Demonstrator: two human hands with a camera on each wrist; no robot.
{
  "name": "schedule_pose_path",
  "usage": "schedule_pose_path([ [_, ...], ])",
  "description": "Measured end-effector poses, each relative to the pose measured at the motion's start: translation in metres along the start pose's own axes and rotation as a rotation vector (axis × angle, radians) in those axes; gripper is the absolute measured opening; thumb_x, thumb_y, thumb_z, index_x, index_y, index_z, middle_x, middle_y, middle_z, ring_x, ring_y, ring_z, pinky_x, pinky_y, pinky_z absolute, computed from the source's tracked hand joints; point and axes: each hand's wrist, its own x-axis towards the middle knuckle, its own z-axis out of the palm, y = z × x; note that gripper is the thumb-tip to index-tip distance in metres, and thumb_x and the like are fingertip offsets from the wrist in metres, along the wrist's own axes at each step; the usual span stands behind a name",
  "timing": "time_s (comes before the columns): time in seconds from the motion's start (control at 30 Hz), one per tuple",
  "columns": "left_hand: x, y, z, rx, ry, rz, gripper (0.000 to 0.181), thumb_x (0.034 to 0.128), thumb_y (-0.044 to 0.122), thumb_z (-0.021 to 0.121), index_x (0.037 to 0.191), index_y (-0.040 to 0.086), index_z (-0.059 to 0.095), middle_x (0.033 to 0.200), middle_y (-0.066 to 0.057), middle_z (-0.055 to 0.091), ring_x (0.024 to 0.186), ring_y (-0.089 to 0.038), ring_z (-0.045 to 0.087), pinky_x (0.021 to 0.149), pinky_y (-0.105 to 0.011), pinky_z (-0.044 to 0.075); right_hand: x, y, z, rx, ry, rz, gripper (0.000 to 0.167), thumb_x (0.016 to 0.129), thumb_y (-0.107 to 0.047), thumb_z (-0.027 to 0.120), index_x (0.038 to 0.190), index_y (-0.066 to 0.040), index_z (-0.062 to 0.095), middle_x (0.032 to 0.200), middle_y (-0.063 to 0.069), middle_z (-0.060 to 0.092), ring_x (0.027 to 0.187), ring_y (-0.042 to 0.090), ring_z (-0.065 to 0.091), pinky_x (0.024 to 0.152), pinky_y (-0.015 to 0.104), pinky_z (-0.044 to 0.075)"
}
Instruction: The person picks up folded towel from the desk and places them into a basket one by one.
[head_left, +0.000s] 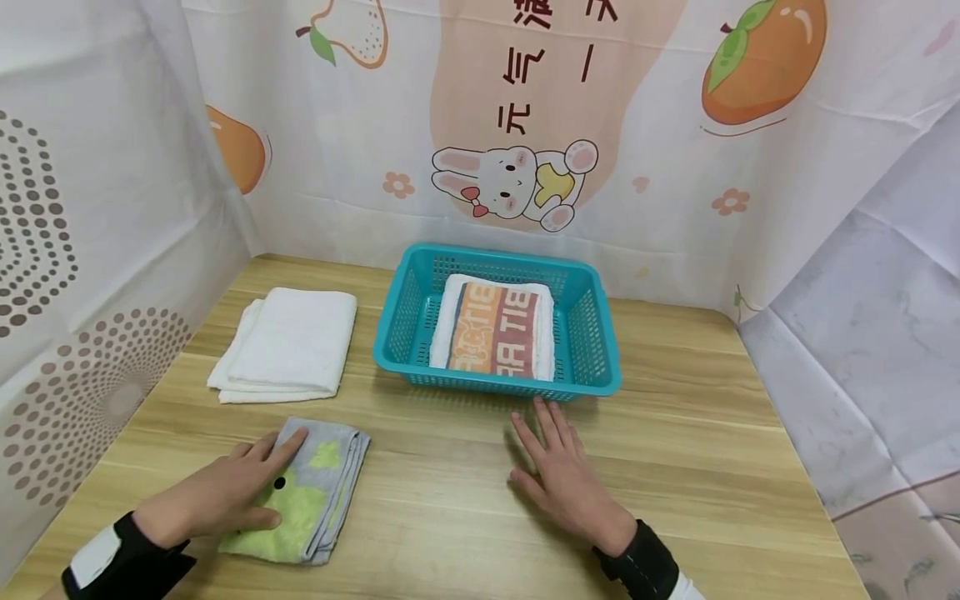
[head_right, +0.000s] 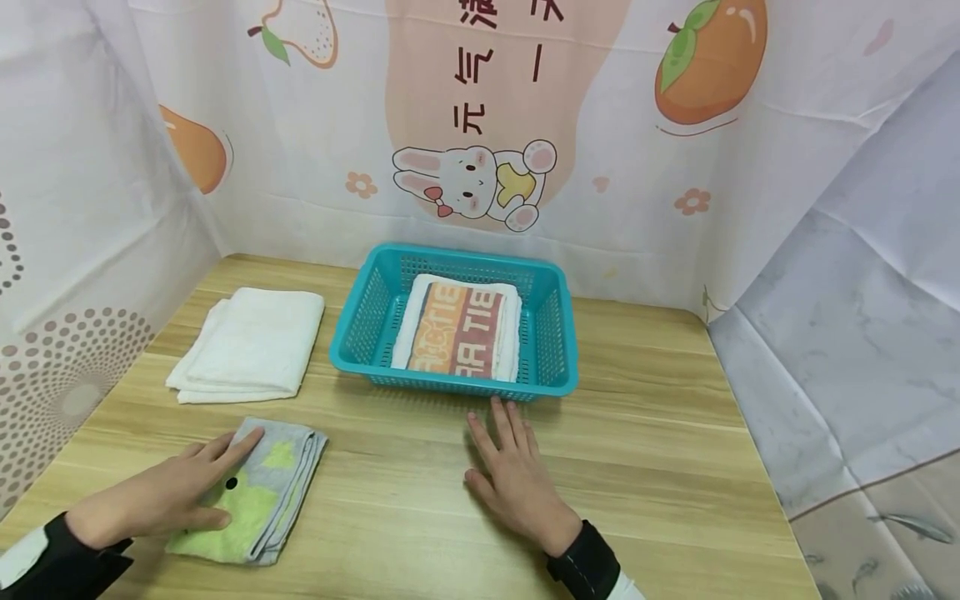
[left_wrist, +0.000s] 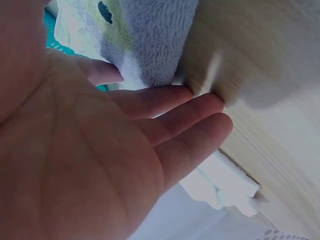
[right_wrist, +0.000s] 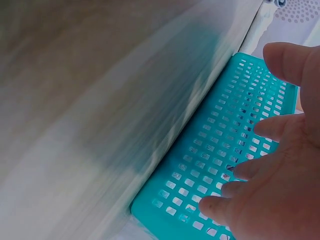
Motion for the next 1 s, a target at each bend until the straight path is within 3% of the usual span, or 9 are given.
schedule_pose_path([
  [0.6,0.006,0.011,-0.001,0.010,-0.009,0.009,0.103,0.0781,0.037,0.083,0.155,0.001,0.026,0.145,-0.044,0.031,0.125,-0.066,0.036,0.095,-0.068,0.039,0.001,-0.002,-0.001,0.004,-0.002,-0.004,0.077,0.094,-0.036,0.068,0.157,-0.011,0.031,0.164,0.021,0.006,0.150,0.044,0.006,0.113,0.065,0.020],
  [1.0,0.010,0.013,-0.001,-0.003,-0.020,0.048,0.104,0.0749,0.039,0.084,0.158,0.014,0.027,0.152,-0.035,0.029,0.127,-0.058,0.040,0.093,-0.066,0.042,0.004,-0.004,-0.001,-0.010,0.007,-0.019,0.077,0.093,-0.034,0.070,0.156,-0.010,0.032,0.164,0.022,0.007,0.149,0.045,0.008,0.114,0.064,0.020],
])
